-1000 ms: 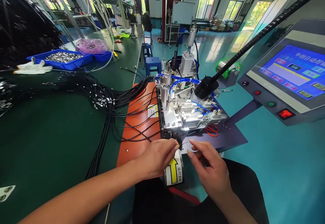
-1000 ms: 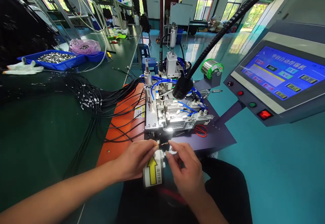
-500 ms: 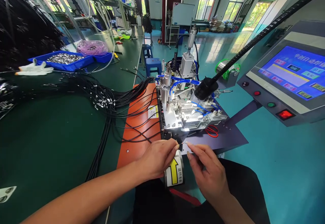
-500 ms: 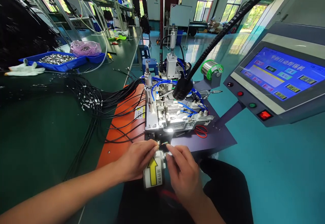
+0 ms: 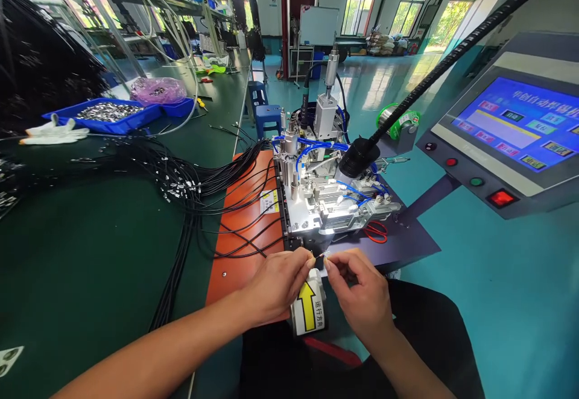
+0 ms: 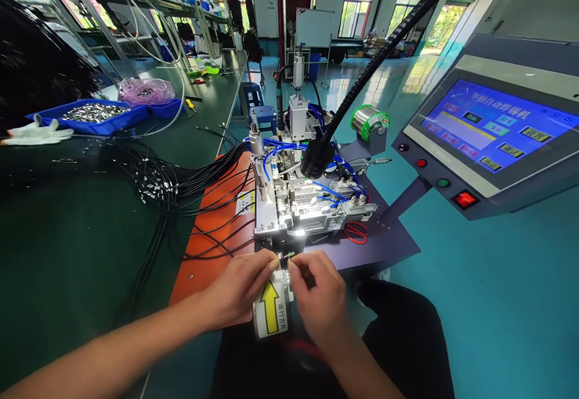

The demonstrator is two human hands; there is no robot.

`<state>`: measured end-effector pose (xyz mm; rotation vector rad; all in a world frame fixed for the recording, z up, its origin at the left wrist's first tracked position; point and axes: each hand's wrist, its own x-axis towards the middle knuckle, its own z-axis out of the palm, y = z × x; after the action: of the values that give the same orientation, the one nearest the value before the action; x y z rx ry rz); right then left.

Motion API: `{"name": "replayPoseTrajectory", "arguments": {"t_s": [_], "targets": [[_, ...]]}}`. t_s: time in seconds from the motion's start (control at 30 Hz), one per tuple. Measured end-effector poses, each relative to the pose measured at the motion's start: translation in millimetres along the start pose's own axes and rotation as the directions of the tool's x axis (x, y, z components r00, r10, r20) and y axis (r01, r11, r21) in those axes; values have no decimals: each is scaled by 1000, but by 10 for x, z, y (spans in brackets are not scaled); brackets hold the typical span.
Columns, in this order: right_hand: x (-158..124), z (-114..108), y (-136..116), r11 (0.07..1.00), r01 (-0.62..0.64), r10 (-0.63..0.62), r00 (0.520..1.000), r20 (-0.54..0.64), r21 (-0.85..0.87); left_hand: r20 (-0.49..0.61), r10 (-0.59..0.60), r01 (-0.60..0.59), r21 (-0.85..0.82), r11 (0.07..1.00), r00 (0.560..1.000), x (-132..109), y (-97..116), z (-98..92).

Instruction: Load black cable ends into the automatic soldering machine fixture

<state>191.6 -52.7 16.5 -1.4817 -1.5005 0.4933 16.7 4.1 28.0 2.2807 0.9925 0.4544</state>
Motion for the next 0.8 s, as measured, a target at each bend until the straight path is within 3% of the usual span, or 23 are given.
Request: {"name": "replayPoseTrajectory", "arguments": {"t_s": [0.27,0.57,0.8], "targets": [[-119,66,53,1000,-10,7,977,-213,-14,-4,-5,5,-22,1000,1000,-1,-14,15],[-170,98,75,974,221,-228,956,-183,-57,-1,-25,25,-30,999,1000,-5,-32,36],[-122,142,47,990,139,-143,974,-176,-37,-9,-4,3,-36,999,1000,3,-57,42]]}}
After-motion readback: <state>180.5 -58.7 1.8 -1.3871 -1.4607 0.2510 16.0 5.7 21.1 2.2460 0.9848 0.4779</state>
